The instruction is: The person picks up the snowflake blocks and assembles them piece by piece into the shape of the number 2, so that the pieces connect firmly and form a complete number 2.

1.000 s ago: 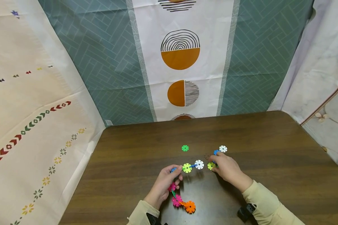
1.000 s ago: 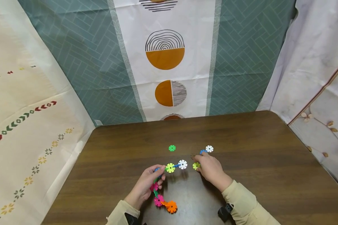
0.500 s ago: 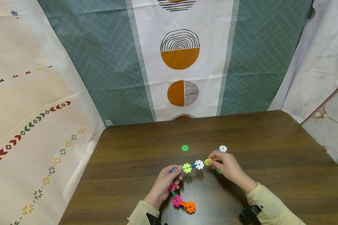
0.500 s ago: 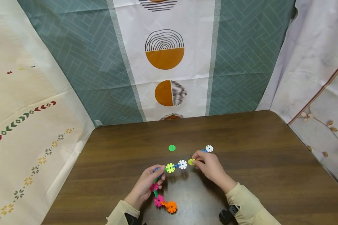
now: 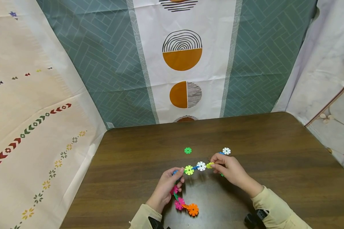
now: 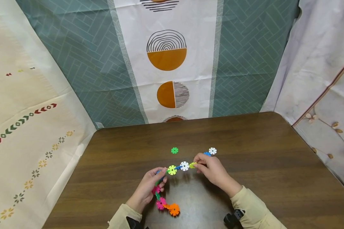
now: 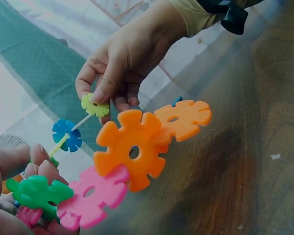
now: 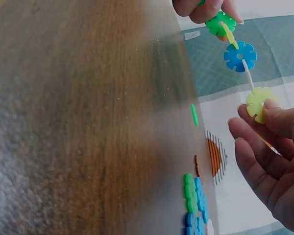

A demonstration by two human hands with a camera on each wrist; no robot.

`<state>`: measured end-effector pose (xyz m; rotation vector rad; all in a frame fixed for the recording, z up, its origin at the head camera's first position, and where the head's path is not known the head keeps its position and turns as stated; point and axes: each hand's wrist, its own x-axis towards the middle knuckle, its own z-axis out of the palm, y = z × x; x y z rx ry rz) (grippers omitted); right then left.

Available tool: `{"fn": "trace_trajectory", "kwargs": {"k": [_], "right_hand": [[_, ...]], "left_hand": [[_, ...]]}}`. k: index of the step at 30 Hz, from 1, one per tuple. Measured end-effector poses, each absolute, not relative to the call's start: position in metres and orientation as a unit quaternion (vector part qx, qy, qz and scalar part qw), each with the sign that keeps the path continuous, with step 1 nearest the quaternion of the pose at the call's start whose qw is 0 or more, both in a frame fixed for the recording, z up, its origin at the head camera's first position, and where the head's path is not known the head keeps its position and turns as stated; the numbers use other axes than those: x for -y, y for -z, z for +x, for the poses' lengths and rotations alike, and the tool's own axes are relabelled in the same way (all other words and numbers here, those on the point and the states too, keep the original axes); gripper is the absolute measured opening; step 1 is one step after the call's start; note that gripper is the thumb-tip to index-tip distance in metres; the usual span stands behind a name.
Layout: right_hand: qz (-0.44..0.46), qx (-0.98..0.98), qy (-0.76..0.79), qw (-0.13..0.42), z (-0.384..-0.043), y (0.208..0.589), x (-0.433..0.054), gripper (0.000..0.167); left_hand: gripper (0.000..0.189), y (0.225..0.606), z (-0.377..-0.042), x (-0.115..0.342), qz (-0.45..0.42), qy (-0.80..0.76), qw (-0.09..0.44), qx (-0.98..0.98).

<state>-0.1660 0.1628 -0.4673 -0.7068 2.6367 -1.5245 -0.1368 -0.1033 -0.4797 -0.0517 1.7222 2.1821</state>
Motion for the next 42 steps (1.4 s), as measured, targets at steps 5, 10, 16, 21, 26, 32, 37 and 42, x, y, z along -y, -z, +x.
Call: {"fn": "trace_trajectory", "kwargs": {"k": [5, 10, 16, 21, 26, 32, 37, 42], "right_hand": [[-0.225, -0.857, 0.463, -0.008, -0.165, 0.468, -0.163, 0.007], [-0.234, -0.865, 0.443, -0.024, -0.165, 0.468, -0.163, 0.01], [-0.256, -0.872, 0.416, -0.036, -0.165, 0.467, -0.162, 0.014], [-0.258, -0.874, 0.409, -0.039, -0.164, 0.467, -0.163, 0.015], [-0.265, -0.867, 0.42, -0.038, -0.164, 0.468, -0.163, 0.015], [-0.29, -0.858, 0.423, -0.043, -0.162, 0.471, -0.161, 0.012], [-0.307, -0.854, 0.416, -0.061, -0.158, 0.472, -0.158, 0.016], [-0.301, -0.855, 0.414, -0.078, -0.155, 0.469, -0.155, 0.016]], "left_hand": [[0.025, 0.479, -0.137, 0.104, -0.019, -0.773, 0.19, -0.604], [0.025, 0.48, -0.137, 0.104, -0.021, -0.773, 0.196, -0.602], [0.024, 0.482, -0.138, 0.105, -0.022, -0.771, 0.204, -0.603], [0.025, 0.482, -0.138, 0.106, -0.023, -0.771, 0.208, -0.601], [0.026, 0.482, -0.138, 0.105, -0.021, -0.767, 0.208, -0.607], [0.027, 0.483, -0.137, 0.103, -0.02, -0.76, 0.207, -0.616], [0.026, 0.483, -0.136, 0.103, -0.02, -0.761, 0.206, -0.615], [0.025, 0.483, -0.135, 0.103, -0.021, -0.764, 0.205, -0.611]]}}
